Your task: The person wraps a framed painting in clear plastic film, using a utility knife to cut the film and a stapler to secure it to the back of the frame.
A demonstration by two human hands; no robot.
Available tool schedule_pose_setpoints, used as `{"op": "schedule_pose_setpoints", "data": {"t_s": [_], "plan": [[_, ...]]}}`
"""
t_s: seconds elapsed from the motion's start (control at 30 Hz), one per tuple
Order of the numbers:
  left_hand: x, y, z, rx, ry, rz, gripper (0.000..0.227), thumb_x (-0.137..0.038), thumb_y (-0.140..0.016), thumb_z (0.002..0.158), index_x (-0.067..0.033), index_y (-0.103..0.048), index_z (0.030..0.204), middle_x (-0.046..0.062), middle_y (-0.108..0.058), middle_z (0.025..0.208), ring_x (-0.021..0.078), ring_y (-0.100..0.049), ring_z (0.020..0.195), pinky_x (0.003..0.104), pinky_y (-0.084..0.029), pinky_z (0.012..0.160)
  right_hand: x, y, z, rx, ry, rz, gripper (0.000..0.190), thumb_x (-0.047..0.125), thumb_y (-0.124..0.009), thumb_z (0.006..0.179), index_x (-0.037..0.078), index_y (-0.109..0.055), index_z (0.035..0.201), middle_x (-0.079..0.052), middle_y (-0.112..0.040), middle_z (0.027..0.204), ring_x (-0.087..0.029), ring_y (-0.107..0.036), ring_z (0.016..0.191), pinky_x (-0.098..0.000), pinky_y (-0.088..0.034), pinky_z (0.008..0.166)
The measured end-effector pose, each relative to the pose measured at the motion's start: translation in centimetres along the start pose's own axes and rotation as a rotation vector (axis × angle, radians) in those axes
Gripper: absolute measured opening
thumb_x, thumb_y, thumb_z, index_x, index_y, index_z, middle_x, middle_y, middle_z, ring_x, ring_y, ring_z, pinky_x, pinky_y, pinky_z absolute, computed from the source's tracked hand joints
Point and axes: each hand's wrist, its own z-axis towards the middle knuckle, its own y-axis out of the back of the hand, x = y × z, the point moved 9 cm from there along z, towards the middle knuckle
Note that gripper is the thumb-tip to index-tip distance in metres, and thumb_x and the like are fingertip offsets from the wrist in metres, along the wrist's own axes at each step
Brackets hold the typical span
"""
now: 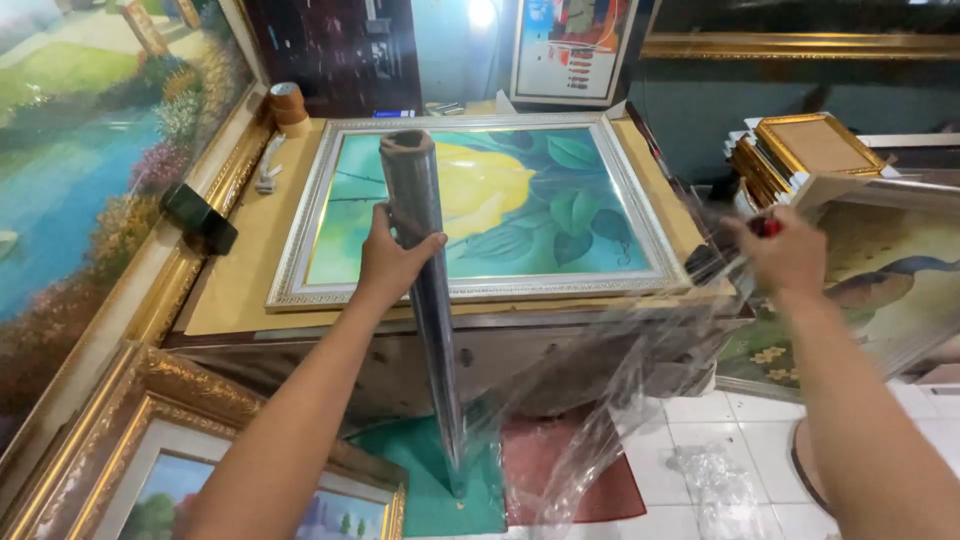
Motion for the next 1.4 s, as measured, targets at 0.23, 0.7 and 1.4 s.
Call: {"op": "schedule_pose_setpoints", "data": {"t_s": [0.23,0.7,1.4], "plan": [[-0.3,0.9,0.6,-0.043,-0.041,0.066,0.042,-0.026,-0.070,0.065,-0.0124,-0.044,0.095,0.007,-0.058,0.098,0.0219,-0.057,0.088,0.036,-0.049,0.073,1.2,2.4,3.0,0.077,0.121,-0.064,0.051,0.043,-0.072,0.081,0.007,-0.042,0.061,-0.007,-0.041,0.060,-0.017,-0.030,0.057,-0.0318,-0.023,0.053],[-15.9,-2.7,-7.6,-0.589,-1.381,0.762,0.036,-0.019,-0.070,0.074,-0.0110,-0.051,0.103,0.012,-0.049,0.108,0.0337,-0.048,0.106,0.052,-0.038,0.091,1.7,0.7,2.2,0.544,-0.215,0.041,0.037,0.038,-0.051,0.087,0.001,-0.050,0.092,-0.017,-0.046,0.075,-0.029,-0.048,0.053,-0.0354,-0.043,0.046],[-7.4,-13.4,13.5,0.989,-0.402,1.155,0.054,-0.029,-0.086,0.052,-0.0162,-0.051,0.090,0.006,-0.057,0.081,0.0245,-0.057,0.079,0.033,-0.046,0.062,-3.3,0.6,10.5,0.436,0.085,-0.317,0.050,0.047,-0.080,0.052,0.021,-0.065,0.092,-0.011,-0.068,0.086,-0.030,-0.062,0.093,-0.0389,-0.046,0.085]]}}
